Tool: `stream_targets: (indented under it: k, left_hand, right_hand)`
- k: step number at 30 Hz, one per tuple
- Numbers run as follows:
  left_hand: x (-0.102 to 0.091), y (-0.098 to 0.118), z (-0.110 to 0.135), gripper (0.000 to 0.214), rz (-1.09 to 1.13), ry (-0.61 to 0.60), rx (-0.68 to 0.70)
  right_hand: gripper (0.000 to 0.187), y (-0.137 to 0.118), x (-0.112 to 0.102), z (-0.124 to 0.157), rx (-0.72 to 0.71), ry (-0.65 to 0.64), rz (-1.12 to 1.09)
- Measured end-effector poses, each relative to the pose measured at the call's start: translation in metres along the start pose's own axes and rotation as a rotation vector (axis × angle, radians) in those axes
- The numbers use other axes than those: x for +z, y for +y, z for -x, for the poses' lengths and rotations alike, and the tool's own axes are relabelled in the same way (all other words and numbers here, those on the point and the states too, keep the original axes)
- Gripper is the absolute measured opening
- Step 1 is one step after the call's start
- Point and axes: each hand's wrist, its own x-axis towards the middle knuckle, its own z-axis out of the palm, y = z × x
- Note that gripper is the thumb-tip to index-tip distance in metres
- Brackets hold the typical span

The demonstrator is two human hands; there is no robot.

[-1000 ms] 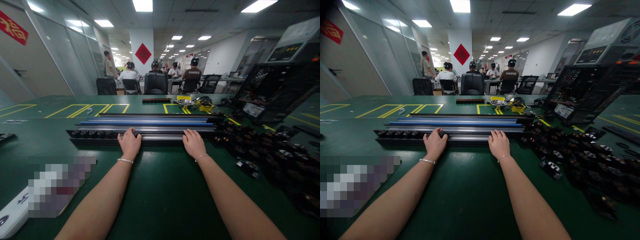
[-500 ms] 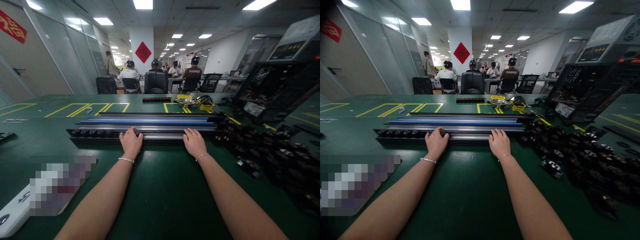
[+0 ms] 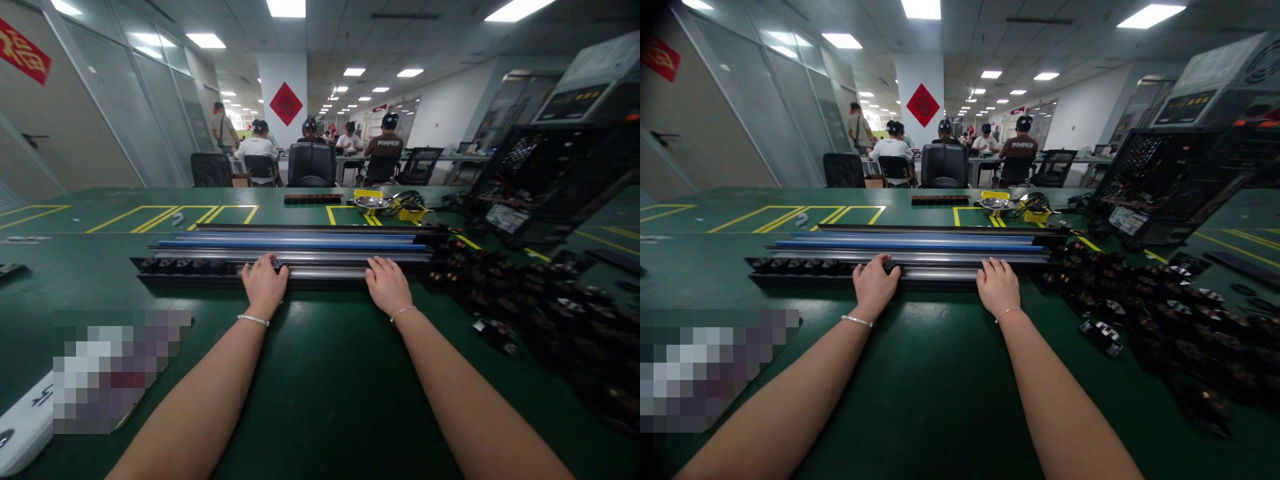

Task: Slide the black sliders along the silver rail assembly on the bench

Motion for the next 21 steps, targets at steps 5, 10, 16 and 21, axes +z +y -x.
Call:
stream_targets:
  k: [5, 10, 16, 21]
  left_hand:
    - [0.0026, -0.0020, -0.0006, 0.037, 0.001, 0.010, 0.006]
    - [0.0011, -0.0012, -0.0006, 0.037, 0.007, -0.005, 0.003]
    - [-0.0006, 0.0005, 0.0005, 0.037, 0.013, -0.013, 0.017]
    - [-0.0003, 0.0006, 0.0007, 0.036, 0.011, -0.024, 0.030]
  right_hand:
    - [0.049, 0.0002, 0.0003, -0.0001, 0.000, -0.001, 0.003]
    - [0.048, -0.0001, 0.0005, -0.0002, 0.001, 0.008, 0.006]
    - [0.049, -0.0007, -0.0004, -0.0006, 0.000, -0.003, 0.013]
    - [0.049, -0.0011, -0.0013, -0.0006, 0.008, -0.016, 0.009]
